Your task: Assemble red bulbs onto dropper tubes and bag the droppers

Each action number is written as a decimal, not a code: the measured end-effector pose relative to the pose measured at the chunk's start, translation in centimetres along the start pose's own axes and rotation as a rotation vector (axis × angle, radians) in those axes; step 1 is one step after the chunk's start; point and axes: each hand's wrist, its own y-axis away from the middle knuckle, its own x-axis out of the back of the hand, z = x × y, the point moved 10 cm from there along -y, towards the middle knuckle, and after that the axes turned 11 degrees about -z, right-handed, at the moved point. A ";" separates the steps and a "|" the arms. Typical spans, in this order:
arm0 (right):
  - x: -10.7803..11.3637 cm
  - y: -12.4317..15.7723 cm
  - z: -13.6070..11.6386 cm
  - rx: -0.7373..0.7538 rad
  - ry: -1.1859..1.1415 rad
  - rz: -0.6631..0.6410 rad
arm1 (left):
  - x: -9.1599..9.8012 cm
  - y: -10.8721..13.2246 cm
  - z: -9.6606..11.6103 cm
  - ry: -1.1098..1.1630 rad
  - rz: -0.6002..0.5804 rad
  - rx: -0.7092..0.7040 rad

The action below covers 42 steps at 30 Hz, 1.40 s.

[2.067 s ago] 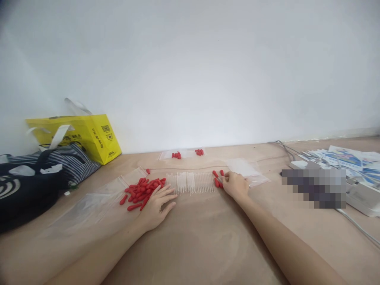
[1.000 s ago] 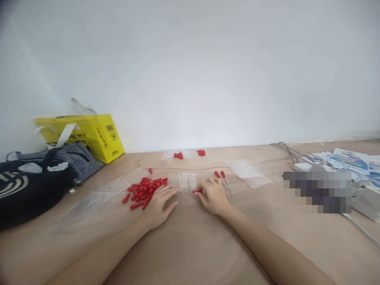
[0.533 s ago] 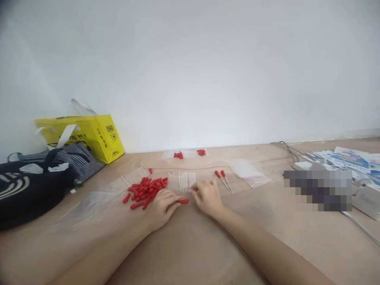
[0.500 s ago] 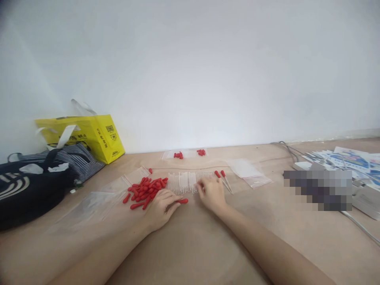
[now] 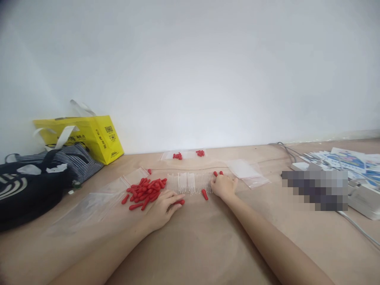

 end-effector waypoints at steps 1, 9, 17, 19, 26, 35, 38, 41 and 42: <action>-0.1 0.0 0.0 0.001 -0.002 -0.003 | -0.1 -0.1 0.0 -0.003 -0.006 0.003; 0.7 0.5 -0.2 0.010 -0.026 0.062 | 0.8 0.4 -0.1 0.093 0.061 0.031; 1.5 5.9 -6.7 0.762 -0.377 0.170 | 1.7 1.5 -4.3 0.545 0.344 0.188; 0.9 7.1 -7.8 0.850 -0.347 0.174 | 0.9 1.3 -5.1 0.694 0.327 0.203; -0.4 8.4 -9.0 0.927 -0.210 0.186 | 0.2 1.2 -5.7 0.829 0.318 0.230; -0.1 8.9 -9.4 0.924 -0.210 0.202 | -0.1 1.3 -5.6 0.895 0.317 0.235; 0.0 8.7 -9.2 0.908 -0.209 0.213 | 0.0 1.3 -5.7 0.888 0.326 0.244; -0.2 8.7 -9.3 0.922 -0.205 0.207 | 0.2 1.3 -5.7 0.881 0.346 0.229; -0.2 8.8 -9.3 0.929 -0.209 0.206 | 0.3 1.3 -5.7 0.880 0.358 0.224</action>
